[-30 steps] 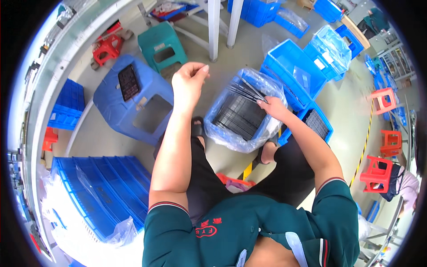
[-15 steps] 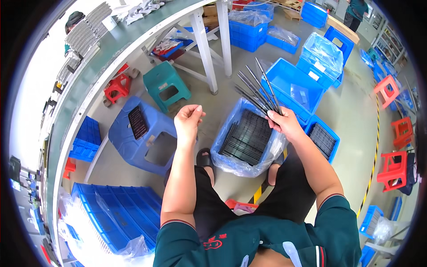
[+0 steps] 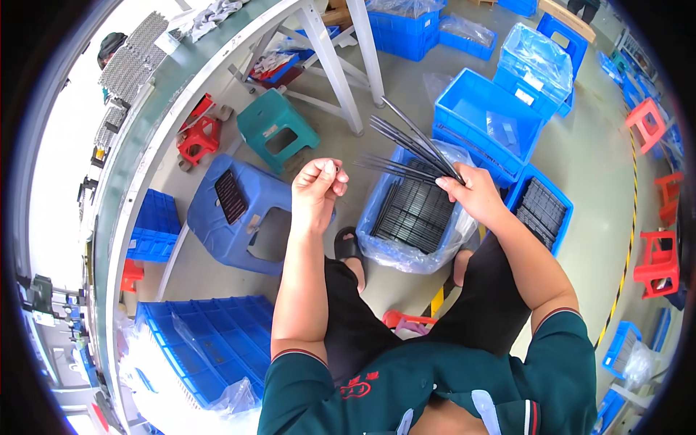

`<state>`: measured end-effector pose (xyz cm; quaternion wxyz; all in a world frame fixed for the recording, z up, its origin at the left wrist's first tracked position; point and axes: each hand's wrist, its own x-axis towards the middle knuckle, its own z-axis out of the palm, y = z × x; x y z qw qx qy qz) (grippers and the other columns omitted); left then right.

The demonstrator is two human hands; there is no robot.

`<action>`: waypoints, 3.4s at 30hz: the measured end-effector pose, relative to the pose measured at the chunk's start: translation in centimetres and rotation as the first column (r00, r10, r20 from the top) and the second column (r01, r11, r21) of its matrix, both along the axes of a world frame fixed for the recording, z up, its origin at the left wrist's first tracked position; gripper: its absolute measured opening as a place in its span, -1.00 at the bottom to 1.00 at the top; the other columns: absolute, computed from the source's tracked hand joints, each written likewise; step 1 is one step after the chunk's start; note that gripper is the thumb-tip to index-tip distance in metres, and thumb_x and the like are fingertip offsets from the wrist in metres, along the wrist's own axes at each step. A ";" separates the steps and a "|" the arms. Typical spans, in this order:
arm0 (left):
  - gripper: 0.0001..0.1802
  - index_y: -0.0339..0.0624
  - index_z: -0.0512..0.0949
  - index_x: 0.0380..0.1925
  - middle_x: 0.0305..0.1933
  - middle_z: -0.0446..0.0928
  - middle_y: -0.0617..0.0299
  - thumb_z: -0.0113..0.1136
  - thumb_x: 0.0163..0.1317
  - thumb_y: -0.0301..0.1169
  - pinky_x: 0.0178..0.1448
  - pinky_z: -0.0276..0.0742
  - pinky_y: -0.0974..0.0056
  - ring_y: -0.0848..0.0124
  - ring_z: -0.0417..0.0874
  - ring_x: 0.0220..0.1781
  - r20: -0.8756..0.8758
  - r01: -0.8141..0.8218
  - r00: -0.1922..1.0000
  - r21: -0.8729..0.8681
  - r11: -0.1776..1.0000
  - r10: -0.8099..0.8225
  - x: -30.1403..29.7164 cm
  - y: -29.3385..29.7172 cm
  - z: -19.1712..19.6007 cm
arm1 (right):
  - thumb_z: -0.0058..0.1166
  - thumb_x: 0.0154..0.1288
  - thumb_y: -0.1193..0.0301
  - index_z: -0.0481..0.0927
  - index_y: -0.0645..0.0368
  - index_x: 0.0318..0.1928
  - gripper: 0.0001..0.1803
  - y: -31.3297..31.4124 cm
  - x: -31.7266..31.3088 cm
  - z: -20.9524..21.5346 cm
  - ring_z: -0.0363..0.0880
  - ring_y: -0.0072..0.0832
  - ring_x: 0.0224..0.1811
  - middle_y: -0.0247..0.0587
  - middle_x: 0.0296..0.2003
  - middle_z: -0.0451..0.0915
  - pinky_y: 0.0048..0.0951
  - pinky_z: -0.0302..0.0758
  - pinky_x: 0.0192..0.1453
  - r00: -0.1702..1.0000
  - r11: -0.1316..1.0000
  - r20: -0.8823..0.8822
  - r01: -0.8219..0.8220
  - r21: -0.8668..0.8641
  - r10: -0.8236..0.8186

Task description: Sorting and arranging black industrial rods from a bulk container into structured plastic crates.

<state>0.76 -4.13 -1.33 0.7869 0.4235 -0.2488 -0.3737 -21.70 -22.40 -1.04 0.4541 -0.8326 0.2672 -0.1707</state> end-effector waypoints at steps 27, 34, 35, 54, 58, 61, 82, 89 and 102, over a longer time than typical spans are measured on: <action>-0.91 -0.29 0.56 -0.35 -0.43 0.60 0.21 0.18 0.18 -0.49 -0.22 0.48 0.45 0.52 0.59 -0.37 0.431 -0.267 0.890 0.222 0.938 0.151 0.6 1.6 0.7 | 0.10 0.19 0.14 0.50 0.25 -0.44 -0.63 0.7 0.8 -0.9 0.42 -0.15 -0.60 -0.02 -0.67 0.42 -0.23 0.30 -0.47 0.996 0.997 -0.063 -0.067 -0.038 0.064; -0.91 -0.34 0.56 -0.35 -0.41 0.58 0.22 0.19 0.16 -0.53 -0.13 0.48 0.42 0.46 0.61 -0.32 0.386 -0.158 0.919 0.174 0.972 0.080 -0.5 0.8 0.5 | 0.10 0.18 0.13 0.49 0.23 -0.46 -0.62 1.2 1.1 -0.1 0.46 -0.11 -0.57 -0.01 -0.65 0.45 -0.22 0.31 -0.47 0.991 0.985 -0.108 -0.097 -0.144 0.082; -0.91 -0.34 0.56 -0.35 -0.41 0.58 0.22 0.19 0.16 -0.53 -0.13 0.48 0.42 0.46 0.61 -0.32 0.387 -0.157 0.919 0.174 0.972 0.079 -0.5 0.9 0.4 | 0.10 0.18 0.13 0.49 0.22 -0.46 -0.63 1.2 1.1 -0.1 0.46 -0.09 -0.56 -0.02 -0.65 0.45 -0.20 0.31 -0.47 0.990 0.981 -0.107 -0.106 -0.159 0.090; -0.91 -0.29 0.55 -0.37 -0.47 0.59 0.23 0.17 0.18 -0.49 -0.22 0.45 0.44 0.54 0.57 -0.42 0.397 -0.232 0.912 0.285 0.930 0.105 0.9 1.7 0.9 | 0.04 0.26 0.17 0.50 0.23 -0.46 -0.64 1.0 1.0 -0.7 0.38 -0.57 -0.68 -0.30 -0.74 0.42 -0.43 0.30 -0.52 0.976 0.964 -0.101 -0.170 0.205 0.193; -0.89 -0.30 0.54 -0.35 -0.47 0.59 0.20 0.17 0.19 -0.47 -0.25 0.46 0.44 0.52 0.57 -0.42 0.361 -0.118 0.932 0.245 0.962 0.023 0.9 1.7 0.3 | 0.04 0.28 0.17 0.50 0.18 -0.46 -0.67 1.4 0.9 0.0 0.33 -0.70 -0.66 -0.42 -0.71 0.40 -0.57 0.25 -0.57 0.940 0.873 -0.135 -0.228 0.432 0.312; -0.88 -0.32 0.54 -0.34 -0.46 0.59 0.18 0.18 0.19 -0.47 -0.25 0.48 0.43 0.51 0.58 -0.41 0.357 -0.065 0.934 0.218 0.974 -0.018 0.9 1.8 0.0 | 0.05 0.27 0.17 0.50 0.17 -0.44 -0.68 1.5 0.9 0.3 0.32 -0.70 -0.66 -0.42 -0.69 0.40 -0.62 0.22 -0.59 0.931 0.812 -0.132 -0.219 0.541 0.339; -0.86 -0.29 0.53 -0.35 -0.44 0.58 0.14 0.20 0.17 -0.43 -0.28 0.50 0.32 0.41 0.58 -0.44 0.094 0.124 0.987 0.060 0.990 -0.129 0.3 2.6 0.2 | 0.05 0.26 0.21 0.48 0.15 -0.41 -0.73 1.0 0.7 0.8 0.33 -0.72 -0.66 -0.41 -0.64 0.44 -0.70 0.19 -0.63 0.904 0.672 -0.075 -0.255 0.695 0.421; -0.88 -0.21 0.56 -0.32 -0.50 0.52 0.19 0.13 0.20 -0.41 -0.35 0.24 0.32 0.38 0.38 -0.50 -0.238 0.359 0.889 -0.170 0.918 -0.392 0.3 2.3 -0.5 | 0.07 0.26 0.22 0.48 0.16 -0.45 -0.72 1.2 0.6 0.9 0.30 -0.71 -0.67 -0.42 -0.67 0.39 -0.66 0.17 -0.62 0.923 0.682 -0.035 -0.258 0.685 0.384; -0.84 -0.32 0.55 -0.27 -0.39 0.58 0.18 0.21 0.15 -0.50 -0.28 0.46 0.38 0.44 0.55 -0.41 -0.079 0.149 0.987 0.087 0.985 -0.143 0.0 2.2 -0.4 | 0.07 0.25 0.23 0.47 0.15 -0.49 -0.72 0.7 0.7 0.6 0.28 -0.72 -0.69 -0.43 -0.70 0.37 -0.65 0.15 -0.63 0.927 0.752 -0.086 -0.238 0.615 0.364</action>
